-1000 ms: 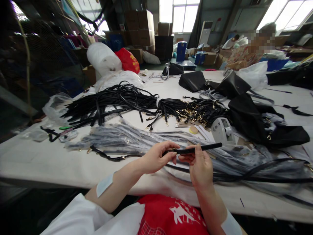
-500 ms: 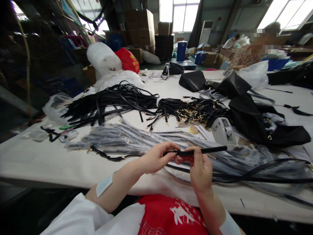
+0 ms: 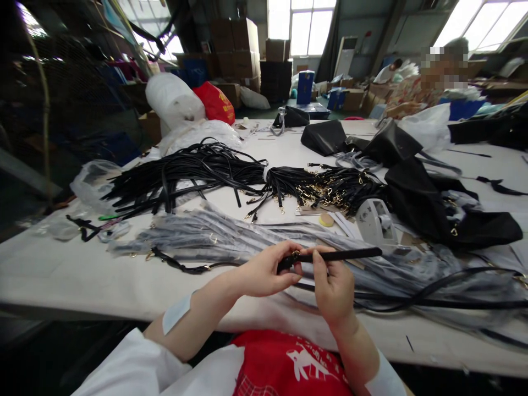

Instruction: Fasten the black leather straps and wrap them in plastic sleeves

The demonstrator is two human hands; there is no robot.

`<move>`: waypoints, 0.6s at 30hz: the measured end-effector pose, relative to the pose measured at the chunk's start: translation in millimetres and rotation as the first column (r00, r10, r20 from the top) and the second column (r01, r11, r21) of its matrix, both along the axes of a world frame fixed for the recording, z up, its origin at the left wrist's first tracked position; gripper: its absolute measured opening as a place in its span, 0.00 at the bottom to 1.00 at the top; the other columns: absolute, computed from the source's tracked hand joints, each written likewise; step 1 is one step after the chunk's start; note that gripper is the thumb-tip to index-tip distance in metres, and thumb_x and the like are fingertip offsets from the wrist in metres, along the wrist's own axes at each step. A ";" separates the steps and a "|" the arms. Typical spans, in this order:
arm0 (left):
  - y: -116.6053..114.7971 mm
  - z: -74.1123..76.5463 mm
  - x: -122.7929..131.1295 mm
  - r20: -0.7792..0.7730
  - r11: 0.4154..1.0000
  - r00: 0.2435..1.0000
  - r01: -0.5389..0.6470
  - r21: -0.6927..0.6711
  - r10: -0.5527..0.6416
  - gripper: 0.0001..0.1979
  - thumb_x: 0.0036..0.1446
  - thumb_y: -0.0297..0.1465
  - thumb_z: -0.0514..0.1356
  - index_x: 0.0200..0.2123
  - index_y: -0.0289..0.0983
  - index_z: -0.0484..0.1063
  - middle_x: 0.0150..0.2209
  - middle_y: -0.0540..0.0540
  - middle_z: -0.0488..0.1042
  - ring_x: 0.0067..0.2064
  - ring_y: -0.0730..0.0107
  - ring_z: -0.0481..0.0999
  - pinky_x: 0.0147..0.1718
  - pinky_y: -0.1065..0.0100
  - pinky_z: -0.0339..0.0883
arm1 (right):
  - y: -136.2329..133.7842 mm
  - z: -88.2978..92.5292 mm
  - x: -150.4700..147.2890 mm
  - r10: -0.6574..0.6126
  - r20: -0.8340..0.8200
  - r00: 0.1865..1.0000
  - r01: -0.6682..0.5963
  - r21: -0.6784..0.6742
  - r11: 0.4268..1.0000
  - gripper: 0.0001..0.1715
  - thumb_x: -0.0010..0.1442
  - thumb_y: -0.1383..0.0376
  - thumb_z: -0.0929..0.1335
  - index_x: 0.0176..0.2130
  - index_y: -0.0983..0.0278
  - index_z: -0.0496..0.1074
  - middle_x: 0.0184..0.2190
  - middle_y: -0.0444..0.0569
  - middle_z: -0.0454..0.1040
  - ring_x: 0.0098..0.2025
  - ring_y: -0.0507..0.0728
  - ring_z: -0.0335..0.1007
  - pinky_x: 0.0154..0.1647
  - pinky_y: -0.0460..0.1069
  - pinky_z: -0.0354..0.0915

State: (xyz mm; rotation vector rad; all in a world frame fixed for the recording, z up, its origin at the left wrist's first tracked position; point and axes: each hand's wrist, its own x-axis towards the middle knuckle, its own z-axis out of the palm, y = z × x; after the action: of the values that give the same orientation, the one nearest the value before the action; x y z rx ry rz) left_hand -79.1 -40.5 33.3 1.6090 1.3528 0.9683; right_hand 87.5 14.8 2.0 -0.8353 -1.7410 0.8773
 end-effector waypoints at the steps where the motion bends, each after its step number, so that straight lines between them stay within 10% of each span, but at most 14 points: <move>1: -0.5 -0.5 0.7 -0.016 1.000 1.000 -0.001 0.001 0.001 0.22 0.54 0.27 0.60 0.53 0.36 0.65 0.42 0.43 0.78 0.38 0.65 0.78 0.37 0.68 0.70 | 3.5 -2.0 -0.6 0.001 -0.080 0.997 -0.006 -0.059 0.998 0.10 0.65 0.61 0.65 0.41 0.61 0.74 0.38 0.50 0.79 0.42 0.61 0.75 0.45 0.55 0.69; 9: 4.4 -7.9 -1.1 -0.195 0.978 0.959 -0.210 0.000 0.206 0.14 0.52 0.40 0.66 0.35 0.36 0.73 0.29 0.49 0.76 0.31 0.69 0.73 0.29 0.71 0.62 | 13.0 -3.4 4.7 -0.022 -0.412 0.911 -0.078 -0.224 0.972 0.15 0.63 0.57 0.66 0.45 0.61 0.73 0.33 0.46 0.71 0.31 0.54 0.64 0.34 0.49 0.61; 13: 5.5 -4.7 -5.9 -0.197 0.960 0.941 -0.257 0.114 0.275 0.12 0.52 0.40 0.67 0.33 0.37 0.76 0.29 0.51 0.76 0.30 0.73 0.70 0.29 0.72 0.59 | 6.9 3.0 12.7 0.107 -0.201 0.974 -0.126 -0.084 0.988 0.41 0.67 0.41 0.48 0.40 0.63 0.75 0.25 0.45 0.63 0.28 0.56 0.59 0.30 0.51 0.57; 18: 3.7 -6.1 -7.7 -0.183 0.947 0.941 -0.247 0.203 0.285 0.12 0.53 0.40 0.67 0.33 0.37 0.78 0.27 0.51 0.76 0.29 0.74 0.69 0.28 0.73 0.58 | 7.9 3.6 11.1 0.049 0.180 0.982 -0.065 0.084 0.994 0.17 0.65 0.55 0.67 0.28 0.61 0.70 0.26 0.44 0.68 0.33 0.56 0.65 0.36 0.50 0.59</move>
State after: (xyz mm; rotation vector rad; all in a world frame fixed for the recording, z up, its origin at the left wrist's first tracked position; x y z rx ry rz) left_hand -86.8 -36.8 27.2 1.7291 1.7061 1.1306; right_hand 98.6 22.7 5.6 -0.8288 -1.9538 0.7745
